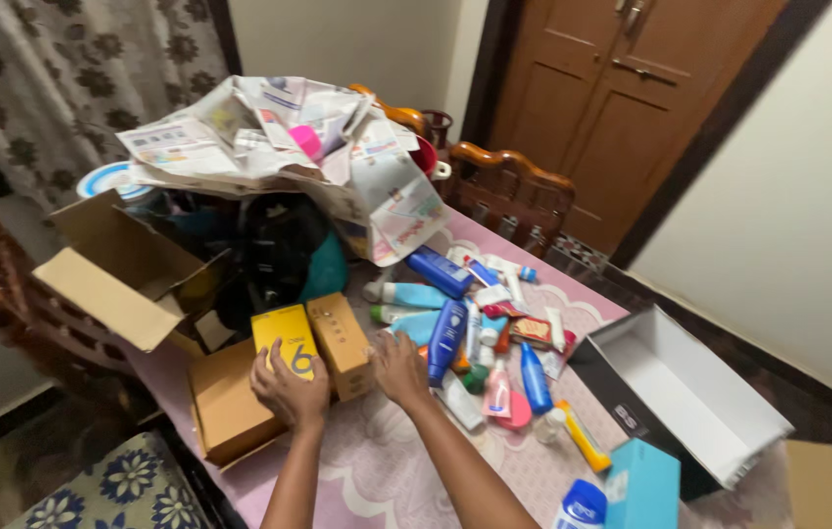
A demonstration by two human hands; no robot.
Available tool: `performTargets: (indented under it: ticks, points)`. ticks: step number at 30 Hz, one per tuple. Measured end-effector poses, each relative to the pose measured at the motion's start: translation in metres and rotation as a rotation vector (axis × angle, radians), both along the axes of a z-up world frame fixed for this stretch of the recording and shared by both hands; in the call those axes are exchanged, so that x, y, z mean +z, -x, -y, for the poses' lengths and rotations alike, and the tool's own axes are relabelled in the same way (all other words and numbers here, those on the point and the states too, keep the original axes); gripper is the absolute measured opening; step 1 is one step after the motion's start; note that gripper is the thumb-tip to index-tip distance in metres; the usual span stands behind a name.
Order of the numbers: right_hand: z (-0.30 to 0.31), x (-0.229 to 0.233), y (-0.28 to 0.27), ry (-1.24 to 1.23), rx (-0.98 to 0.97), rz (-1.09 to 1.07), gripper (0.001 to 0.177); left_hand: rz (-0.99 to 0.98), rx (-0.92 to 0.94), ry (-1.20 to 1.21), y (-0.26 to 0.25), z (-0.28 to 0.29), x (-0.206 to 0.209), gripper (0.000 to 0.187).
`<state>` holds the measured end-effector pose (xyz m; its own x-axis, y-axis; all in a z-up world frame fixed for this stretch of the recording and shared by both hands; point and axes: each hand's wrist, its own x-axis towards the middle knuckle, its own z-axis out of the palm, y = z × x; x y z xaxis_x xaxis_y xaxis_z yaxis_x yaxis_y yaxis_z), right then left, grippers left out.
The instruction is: The person organizes various toiletries and personal care items on a table covered with a pink patterned cloth. They pick up bottles, tubes, and boxes from a scattered pile and place them into a white rectangular box. The person handles items one by one, arranging them neatly inside the container.
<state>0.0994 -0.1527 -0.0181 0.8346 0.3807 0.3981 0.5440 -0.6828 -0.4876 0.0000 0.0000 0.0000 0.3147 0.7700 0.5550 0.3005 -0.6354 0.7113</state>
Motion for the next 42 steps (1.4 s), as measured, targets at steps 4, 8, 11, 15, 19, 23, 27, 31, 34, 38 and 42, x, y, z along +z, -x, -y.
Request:
performTargets:
  ticks: [4,8,11,15,19,23,27,31,34,38,42]
  points:
    - [0.065,0.004,-0.005,-0.036,-0.113,-0.017,0.039,0.076,-0.21,-0.138,-0.011,0.05,0.027,0.062]
    - [0.144,-0.013,-0.016,-0.007,-0.235,0.003,0.033,0.058,-0.439,-0.136,-0.019,0.108,0.037,0.057]
    - [0.209,-0.02,-0.026,-0.036,-0.267,0.069,0.029,0.023,-0.604,-0.103,-0.025,0.148,0.036,0.051]
    - [0.285,-0.006,-0.011,-0.022,-0.394,0.023,0.023,-0.018,-0.858,0.014,-0.035,0.195,0.023,0.04]
    - [0.357,0.011,0.015,0.025,-0.507,-0.08,0.02,-0.093,-1.004,0.028,-0.039,0.238,0.003,0.039]
    - [0.406,0.01,0.03,0.1,-0.62,-0.101,0.024,-0.146,-1.127,0.026,-0.041,0.281,-0.015,0.038]
    - [0.426,0.015,0.058,0.25,-0.811,-0.299,0.038,-0.238,-1.223,0.064,-0.04,0.318,-0.025,0.039]
    - [0.434,0.013,0.074,0.384,-0.901,-0.49,0.078,-0.207,-1.291,0.037,-0.037,0.342,-0.036,0.038]
    - [0.439,0.003,0.082,0.314,-0.903,-0.57,0.099,-0.263,-1.311,0.046,-0.033,0.355,-0.04,0.039]
    - [0.444,-0.006,0.081,0.306,-0.891,-0.618,0.096,-0.297,-1.309,0.05,-0.03,0.36,-0.043,0.039]
    - [0.448,-0.003,0.077,0.365,-0.964,-0.648,0.093,-0.335,-1.275,0.026,-0.036,0.352,-0.048,0.039]
